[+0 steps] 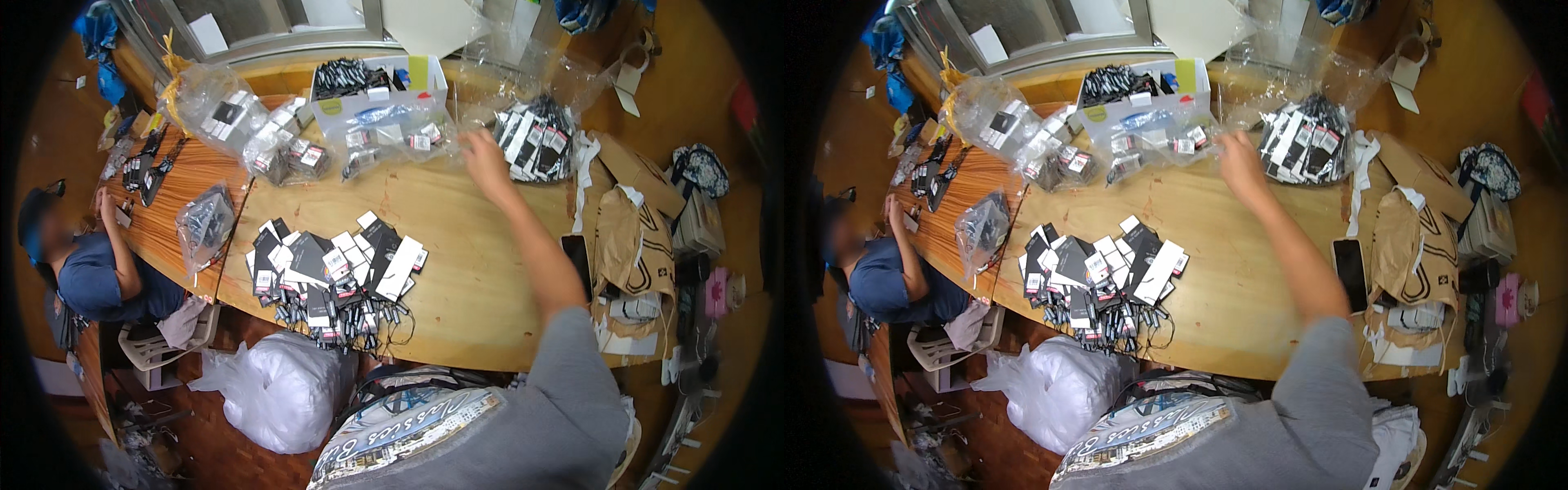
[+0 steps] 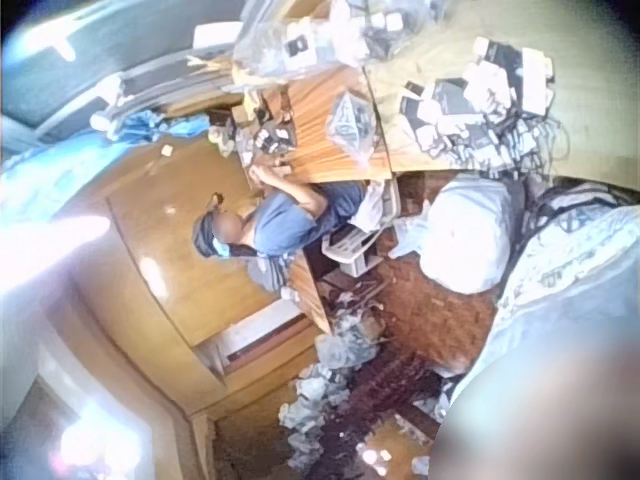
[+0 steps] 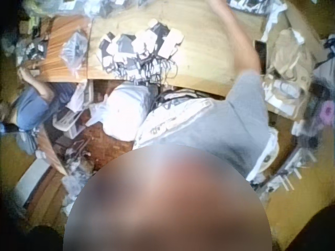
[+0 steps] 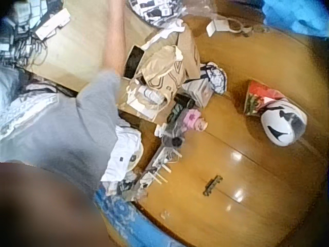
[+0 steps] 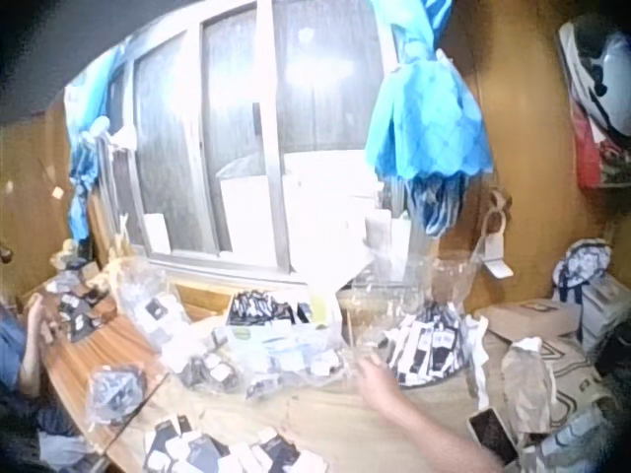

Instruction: The person organizes small black and white tags on a cluttered table, then picks up a stack of white Dickies t-shirts. They attach tags to the shirts one by one, handling each shirt individually and placing the tagged shirts back on the table.

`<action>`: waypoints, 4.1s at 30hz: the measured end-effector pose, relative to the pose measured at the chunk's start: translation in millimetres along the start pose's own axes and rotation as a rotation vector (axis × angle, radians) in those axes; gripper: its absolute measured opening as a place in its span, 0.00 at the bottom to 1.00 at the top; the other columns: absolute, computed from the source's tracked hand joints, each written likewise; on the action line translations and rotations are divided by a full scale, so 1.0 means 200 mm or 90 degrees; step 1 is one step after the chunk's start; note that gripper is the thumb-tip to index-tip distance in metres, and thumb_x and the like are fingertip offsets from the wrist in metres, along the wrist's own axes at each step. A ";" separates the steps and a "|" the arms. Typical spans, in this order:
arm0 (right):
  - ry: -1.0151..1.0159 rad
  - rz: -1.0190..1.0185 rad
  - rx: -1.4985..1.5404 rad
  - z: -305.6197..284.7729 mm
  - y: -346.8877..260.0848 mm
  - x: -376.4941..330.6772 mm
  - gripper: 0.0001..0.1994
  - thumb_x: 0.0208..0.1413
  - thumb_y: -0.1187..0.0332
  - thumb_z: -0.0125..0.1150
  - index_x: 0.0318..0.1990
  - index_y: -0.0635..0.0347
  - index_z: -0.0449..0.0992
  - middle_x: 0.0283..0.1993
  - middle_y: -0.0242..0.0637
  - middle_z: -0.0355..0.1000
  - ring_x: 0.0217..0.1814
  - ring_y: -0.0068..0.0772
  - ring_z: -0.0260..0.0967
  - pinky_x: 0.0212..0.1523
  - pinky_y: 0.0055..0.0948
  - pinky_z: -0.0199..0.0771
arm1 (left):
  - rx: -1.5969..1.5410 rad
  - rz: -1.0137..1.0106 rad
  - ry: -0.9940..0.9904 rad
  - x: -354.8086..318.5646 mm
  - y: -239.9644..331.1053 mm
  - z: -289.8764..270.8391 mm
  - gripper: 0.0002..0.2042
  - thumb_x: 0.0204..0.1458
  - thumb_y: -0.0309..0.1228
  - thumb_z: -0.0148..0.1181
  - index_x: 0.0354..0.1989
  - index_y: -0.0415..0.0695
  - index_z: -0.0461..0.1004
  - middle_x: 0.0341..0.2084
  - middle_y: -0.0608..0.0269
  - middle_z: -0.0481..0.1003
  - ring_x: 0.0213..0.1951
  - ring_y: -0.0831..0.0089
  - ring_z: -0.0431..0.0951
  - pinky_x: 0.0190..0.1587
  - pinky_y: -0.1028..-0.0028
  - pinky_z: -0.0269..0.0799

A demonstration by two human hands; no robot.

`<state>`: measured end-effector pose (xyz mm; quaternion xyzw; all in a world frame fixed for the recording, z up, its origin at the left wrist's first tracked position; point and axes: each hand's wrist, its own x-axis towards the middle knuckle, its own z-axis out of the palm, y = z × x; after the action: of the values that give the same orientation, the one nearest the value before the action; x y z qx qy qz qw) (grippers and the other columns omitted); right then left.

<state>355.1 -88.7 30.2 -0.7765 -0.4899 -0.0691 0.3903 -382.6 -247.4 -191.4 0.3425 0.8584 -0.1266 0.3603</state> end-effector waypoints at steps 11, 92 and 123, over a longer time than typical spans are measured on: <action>-0.912 0.595 0.248 -0.63 -0.19 -2.58 0.10 0.40 0.66 0.53 0.31 0.60 0.74 0.25 0.36 0.71 0.24 0.27 0.65 0.26 0.24 0.66 | 0.032 0.134 0.020 0.18 0.37 -0.17 0.06 0.44 0.25 0.47 0.22 0.37 0.68 0.12 0.56 0.69 0.16 0.65 0.71 0.18 0.70 0.65; -0.500 1.142 -0.026 -0.43 -0.37 -3.81 0.19 0.40 0.53 0.52 0.41 0.47 0.69 0.45 0.39 0.64 0.47 0.43 0.61 0.42 0.53 0.58 | 0.391 1.409 -0.319 -1.89 2.05 0.85 0.25 0.45 0.30 0.53 0.51 0.34 0.54 0.48 0.47 0.60 0.51 0.65 0.58 0.52 0.71 0.51; -0.469 0.476 -0.515 -1.23 0.11 -3.44 0.09 0.41 0.66 0.48 0.32 0.45 0.69 0.35 0.24 0.64 0.46 0.27 0.58 0.53 0.48 0.44 | -0.264 1.404 -0.351 -2.50 1.68 1.64 0.24 0.48 0.31 0.49 0.50 0.33 0.50 0.47 0.48 0.56 0.48 0.63 0.58 0.51 0.69 0.51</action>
<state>89.1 -744.9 -149.9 -0.9524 -0.2243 0.1622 -0.1277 274.2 -401.4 -61.6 0.8008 -0.0104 0.3296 0.4999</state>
